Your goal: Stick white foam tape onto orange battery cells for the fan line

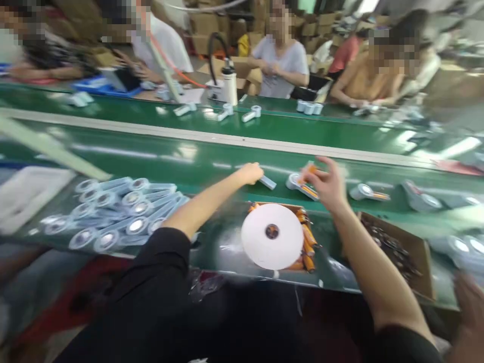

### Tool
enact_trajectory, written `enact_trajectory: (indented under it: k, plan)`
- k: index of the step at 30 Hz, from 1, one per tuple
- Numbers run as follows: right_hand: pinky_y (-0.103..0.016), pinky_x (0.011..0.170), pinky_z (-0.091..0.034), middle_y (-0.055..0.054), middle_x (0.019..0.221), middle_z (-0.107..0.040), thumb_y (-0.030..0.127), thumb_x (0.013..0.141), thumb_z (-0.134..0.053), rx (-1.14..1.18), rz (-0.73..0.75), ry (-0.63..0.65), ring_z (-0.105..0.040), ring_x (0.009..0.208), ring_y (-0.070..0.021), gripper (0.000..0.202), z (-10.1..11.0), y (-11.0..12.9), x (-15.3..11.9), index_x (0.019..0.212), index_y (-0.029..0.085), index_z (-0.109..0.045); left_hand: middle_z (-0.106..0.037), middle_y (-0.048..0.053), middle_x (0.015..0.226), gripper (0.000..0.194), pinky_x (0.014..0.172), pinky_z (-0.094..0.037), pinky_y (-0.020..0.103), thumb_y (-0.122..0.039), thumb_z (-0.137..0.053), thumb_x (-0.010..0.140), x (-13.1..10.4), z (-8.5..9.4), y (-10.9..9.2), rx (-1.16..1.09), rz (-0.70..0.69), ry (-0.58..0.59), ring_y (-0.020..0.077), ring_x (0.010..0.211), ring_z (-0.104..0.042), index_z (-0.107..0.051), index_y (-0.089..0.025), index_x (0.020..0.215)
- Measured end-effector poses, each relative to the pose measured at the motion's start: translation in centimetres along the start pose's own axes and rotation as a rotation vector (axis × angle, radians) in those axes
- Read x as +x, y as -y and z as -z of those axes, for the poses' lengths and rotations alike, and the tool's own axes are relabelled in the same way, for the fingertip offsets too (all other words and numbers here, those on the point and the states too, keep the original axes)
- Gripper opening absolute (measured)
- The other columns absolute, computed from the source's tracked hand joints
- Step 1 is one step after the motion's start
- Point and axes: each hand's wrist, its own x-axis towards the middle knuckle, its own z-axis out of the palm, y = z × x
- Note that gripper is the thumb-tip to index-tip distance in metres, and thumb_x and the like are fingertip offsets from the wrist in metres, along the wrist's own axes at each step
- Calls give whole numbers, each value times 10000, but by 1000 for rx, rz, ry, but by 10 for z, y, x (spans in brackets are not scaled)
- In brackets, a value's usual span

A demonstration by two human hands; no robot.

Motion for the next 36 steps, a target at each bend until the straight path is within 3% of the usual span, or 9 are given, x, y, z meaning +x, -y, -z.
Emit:
enact_trajectory:
  k: [6, 9, 12, 18, 23, 28, 32, 34, 36]
  plan:
    - [-366, 910, -583, -70, 1005, -825, 353, 915, -680, -413, 7, 270, -771, 915, -218, 401, -46, -45, 47, 1285, 200, -668, -772, -3, 943, 142, 948, -483, 240, -273, -693, 924, 17, 3, 21, -116, -11, -12, 120, 900, -639, -781, -174, 976]
    - [-317, 898, -553, -50, 1006, -831, 307, 987, -611, -701, 40, 387, -756, 934, -203, 368, -66, -52, 55, 1340, 212, -656, -768, 37, 1027, 180, 931, -528, 326, -301, -658, 989, 14, 3, 19, -177, 27, -46, 152, 908, -677, -750, -154, 1038]
    - [-306, 902, -532, -48, 1027, -831, 296, 988, -619, -789, 47, 462, -752, 958, -221, 358, -72, -53, 51, 1336, 231, -677, -771, 44, 1065, 240, 934, -491, 278, -277, -567, 1020, 15, -2, 15, -234, 72, -91, 166, 968, -698, -746, -138, 1097]
    - [-373, 883, -526, -125, 1090, -816, 298, 996, -566, -976, 59, 617, -755, 969, -317, 414, -72, -52, 35, 1390, 213, -660, -784, 59, 1110, 187, 877, -482, 300, -326, -592, 1001, 21, -7, 2, -318, 174, -115, 234, 1035, -703, -736, -239, 1081]
    - [-433, 925, -535, -186, 1297, -748, 401, 1076, -401, -1278, 123, 774, -741, 1088, -354, 501, -82, -65, 47, 1497, 206, -592, -777, 70, 1131, 206, 854, -457, 289, -309, -543, 1040, 25, -9, -3, -384, 250, -152, 219, 1047, -694, -716, -254, 1139]
    - [-452, 949, -541, -228, 1157, -784, 411, 1030, -531, -1299, 66, 898, -745, 1087, -364, 437, -104, -45, 65, 1268, 124, -760, -769, 112, 1095, 201, 841, -457, 312, -264, -550, 1030, 18, 1, -11, -441, 247, -171, 241, 1006, -689, -725, -218, 1118]
    - [-352, 1053, -512, -86, 1347, -751, 442, 1053, -515, -1176, 51, 750, -716, 1200, -261, 427, -65, -8, 54, 1391, 257, -700, -752, 164, 1128, 277, 939, -471, 364, -205, -549, 1007, 3, 19, -26, -469, 152, -209, 260, 1040, -672, -685, -148, 1241]
    - [-336, 1042, -528, -57, 1345, -754, 435, 1062, -498, -973, 95, 497, -724, 1174, -235, 409, -23, 11, 21, 1360, 258, -715, -732, 158, 1228, 340, 1041, -451, 388, -223, -561, 1010, -19, 26, -40, -487, 51, -247, 249, 1116, -652, -641, -150, 1333]
    - [-332, 922, -582, -55, 1128, -819, 449, 1017, -588, -714, 119, 225, -764, 989, -227, 329, 20, 28, -32, 1122, 225, -804, -705, 134, 1330, 388, 1109, -436, 403, -359, -653, 983, -58, 26, -59, -508, -139, -251, 254, 1185, -640, -652, -189, 1332]
